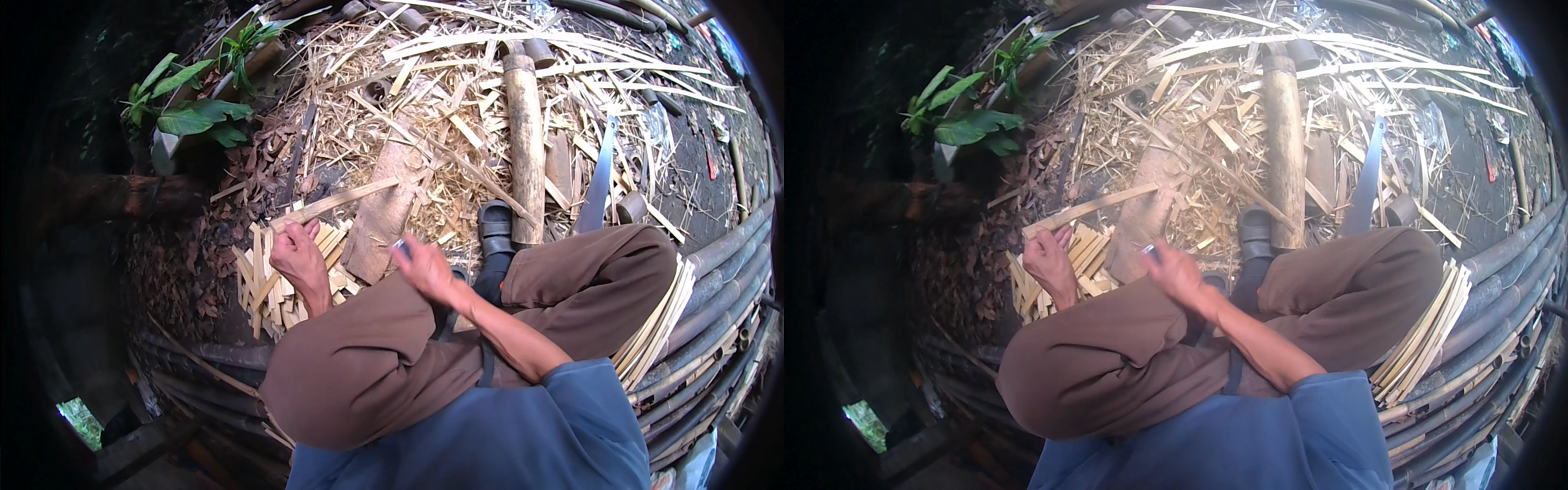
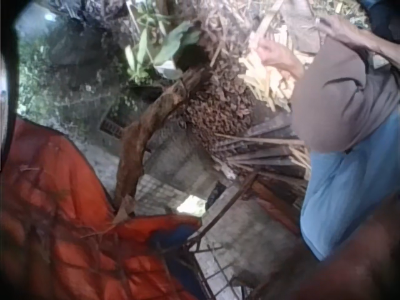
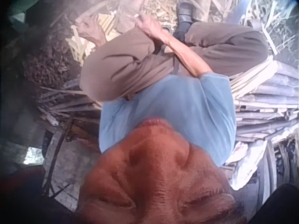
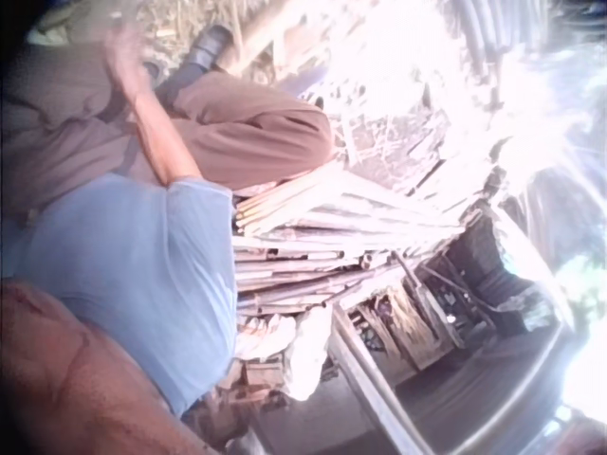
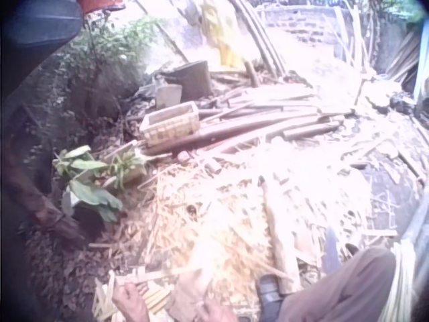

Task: The person sits on the ground and repeatedly splits bamboo strips into smaller pieces using a machete. They place the finished pieces into a growing pile beside them.

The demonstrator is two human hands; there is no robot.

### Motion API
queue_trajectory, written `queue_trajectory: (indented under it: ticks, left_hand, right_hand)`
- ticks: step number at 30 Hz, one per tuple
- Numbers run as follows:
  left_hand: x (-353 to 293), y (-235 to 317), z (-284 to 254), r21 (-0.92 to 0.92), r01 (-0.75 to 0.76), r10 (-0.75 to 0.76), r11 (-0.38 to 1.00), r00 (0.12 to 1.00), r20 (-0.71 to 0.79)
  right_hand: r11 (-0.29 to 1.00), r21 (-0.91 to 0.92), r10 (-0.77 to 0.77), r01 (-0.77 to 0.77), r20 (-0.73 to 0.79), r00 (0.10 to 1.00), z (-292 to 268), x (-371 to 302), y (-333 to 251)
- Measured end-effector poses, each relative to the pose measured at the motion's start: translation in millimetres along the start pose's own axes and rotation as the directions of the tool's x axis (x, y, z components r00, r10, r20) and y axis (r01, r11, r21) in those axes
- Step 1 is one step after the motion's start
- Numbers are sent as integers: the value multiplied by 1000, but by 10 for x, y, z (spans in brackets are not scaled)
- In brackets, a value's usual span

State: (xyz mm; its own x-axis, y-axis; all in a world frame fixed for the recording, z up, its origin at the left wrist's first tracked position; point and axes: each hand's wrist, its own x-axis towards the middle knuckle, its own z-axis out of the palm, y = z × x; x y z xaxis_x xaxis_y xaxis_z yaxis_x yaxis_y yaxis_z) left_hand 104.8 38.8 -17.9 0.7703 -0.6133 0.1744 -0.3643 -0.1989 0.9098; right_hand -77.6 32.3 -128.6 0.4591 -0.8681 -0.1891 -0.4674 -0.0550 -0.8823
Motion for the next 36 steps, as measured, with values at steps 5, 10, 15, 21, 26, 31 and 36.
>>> queue_trajectory:
  ticks: [5, 10, 15, 21, 26, 31, 36]
  left_hand:
    - [98, -26, -46, 26, 77, -76, 997, 996, -51]
    - [158, -32, 85, 2, -13, 13, 1000, 999, -48]
    - [244, -175, 22, 100, 15, -9, 995, 998, -54]
    - [392, -280, 123, -319, -130, 133, 939, 991, -12]
    - [455, -235, 295, -442, -122, 153, 889, 988, 34]
    - [508, -51, 315, -393, 4, 65, 919, 985, 161]
    - [443, -151, 243, -408, -36, 153, 912, 954, 258]
  right_hand:
    - [993, 61, 93, -102, 125, 988, -146, 127, 80]
    - [958, 84, 277, -275, -7, 961, -70, 325, 830]
    - [982, -41, 186, -183, 81, 979, -149, 143, 609]
    - [952, 193, 231, -236, 49, 972, -98, 295, 1184]
    - [886, 332, 309, -324, 98, 946, -5, 308, 1251]
    - [899, 278, 340, -337, 40, 940, 18, 288, 1172]
    - [926, 210, 315, -315, 33, 949, -147, 146, 814]
